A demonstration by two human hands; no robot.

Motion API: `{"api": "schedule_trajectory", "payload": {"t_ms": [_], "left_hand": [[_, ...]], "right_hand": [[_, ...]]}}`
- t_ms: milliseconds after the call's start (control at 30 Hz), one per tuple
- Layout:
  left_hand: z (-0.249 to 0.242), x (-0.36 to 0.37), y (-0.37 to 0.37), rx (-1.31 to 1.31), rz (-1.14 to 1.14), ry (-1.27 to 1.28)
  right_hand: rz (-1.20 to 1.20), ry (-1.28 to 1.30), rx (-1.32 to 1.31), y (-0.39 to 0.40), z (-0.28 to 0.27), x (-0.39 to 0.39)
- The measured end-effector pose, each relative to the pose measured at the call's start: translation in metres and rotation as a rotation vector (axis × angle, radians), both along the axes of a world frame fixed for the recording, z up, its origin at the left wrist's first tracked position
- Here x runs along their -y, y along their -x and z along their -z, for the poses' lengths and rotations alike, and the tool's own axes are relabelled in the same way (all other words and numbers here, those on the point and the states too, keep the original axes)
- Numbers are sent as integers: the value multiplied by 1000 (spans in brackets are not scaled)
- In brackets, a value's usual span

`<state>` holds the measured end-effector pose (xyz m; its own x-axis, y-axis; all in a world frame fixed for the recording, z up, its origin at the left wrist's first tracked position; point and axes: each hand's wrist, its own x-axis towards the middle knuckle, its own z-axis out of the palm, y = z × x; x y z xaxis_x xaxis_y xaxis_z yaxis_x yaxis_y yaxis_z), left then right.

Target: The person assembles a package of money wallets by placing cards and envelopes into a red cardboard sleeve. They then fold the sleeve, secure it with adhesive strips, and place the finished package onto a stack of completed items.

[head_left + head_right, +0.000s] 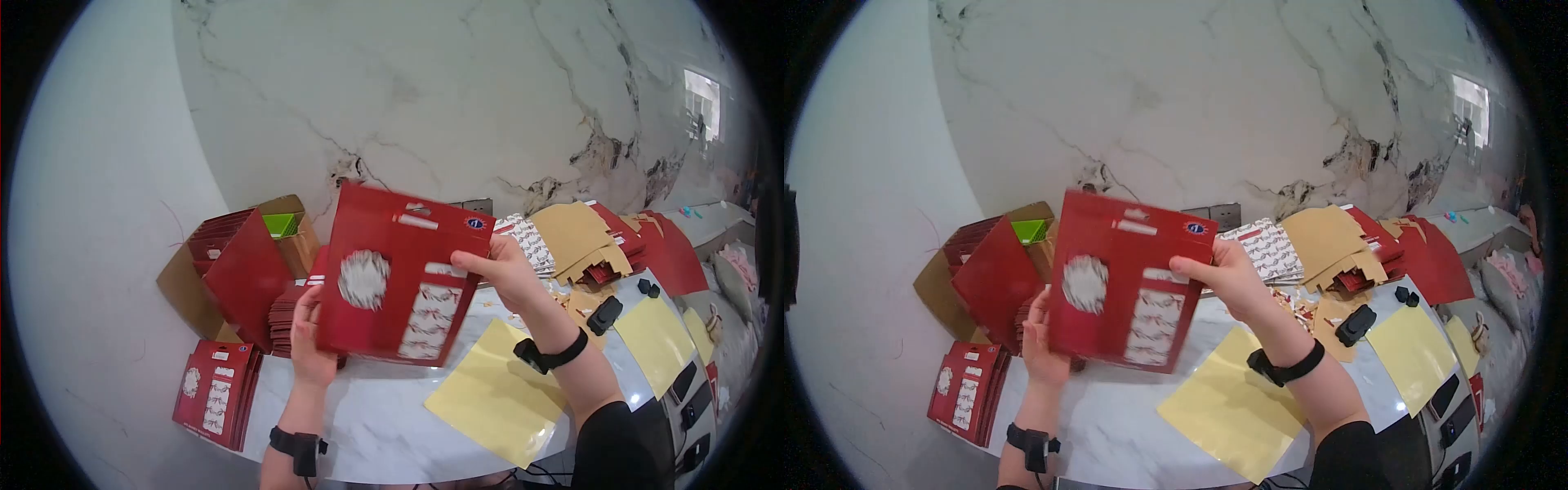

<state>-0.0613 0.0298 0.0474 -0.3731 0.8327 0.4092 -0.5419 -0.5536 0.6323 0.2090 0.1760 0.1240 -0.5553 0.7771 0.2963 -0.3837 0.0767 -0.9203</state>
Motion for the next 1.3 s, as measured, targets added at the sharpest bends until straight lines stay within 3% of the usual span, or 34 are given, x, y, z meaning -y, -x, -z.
{"api": "schedule_trajectory", "payload": {"t_ms": [67, 100, 167, 233, 333, 533, 667, 767, 833, 867, 933, 1300], "left_hand": [[-4, 1, 13, -367, 18, 19], [-4, 0, 10, -364, 24, 27], [-9, 3, 4, -603, -32, 59], [-12, 2, -17, -548, -60, 82], [-6, 1, -34, -390, -300, 97], [-6, 1, -36, -264, -344, 27], [-1, 3, -35, -259, -324, 14], [3, 1, -33, -394, -343, 16], [6, -3, -36, -437, -488, -65], [8, -4, -38, -437, -492, -63], [12, -5, -41, -344, -519, -103], [23, -6, -29, -542, -755, -213]], "right_hand": [[-22, -254, 135, -10, 0, 3], [-18, -245, 139, -12, 3, 3], [-36, -421, 260, -11, 7, 5], [-50, -395, 258, -6, 7, 11], [-148, -350, 248, 2, 12, 17], [-244, -139, -11, 18, 25, 27], [-291, -127, 56, 20, 39, 18], [-248, -99, 35, 25, 43, 17], [20, -157, -6, 33, 51, 15], [16, -156, -6, 33, 55, 9], [382, -410, 63, 29, 60, 0], [137, -439, 6, 8, 33, -2]]}}
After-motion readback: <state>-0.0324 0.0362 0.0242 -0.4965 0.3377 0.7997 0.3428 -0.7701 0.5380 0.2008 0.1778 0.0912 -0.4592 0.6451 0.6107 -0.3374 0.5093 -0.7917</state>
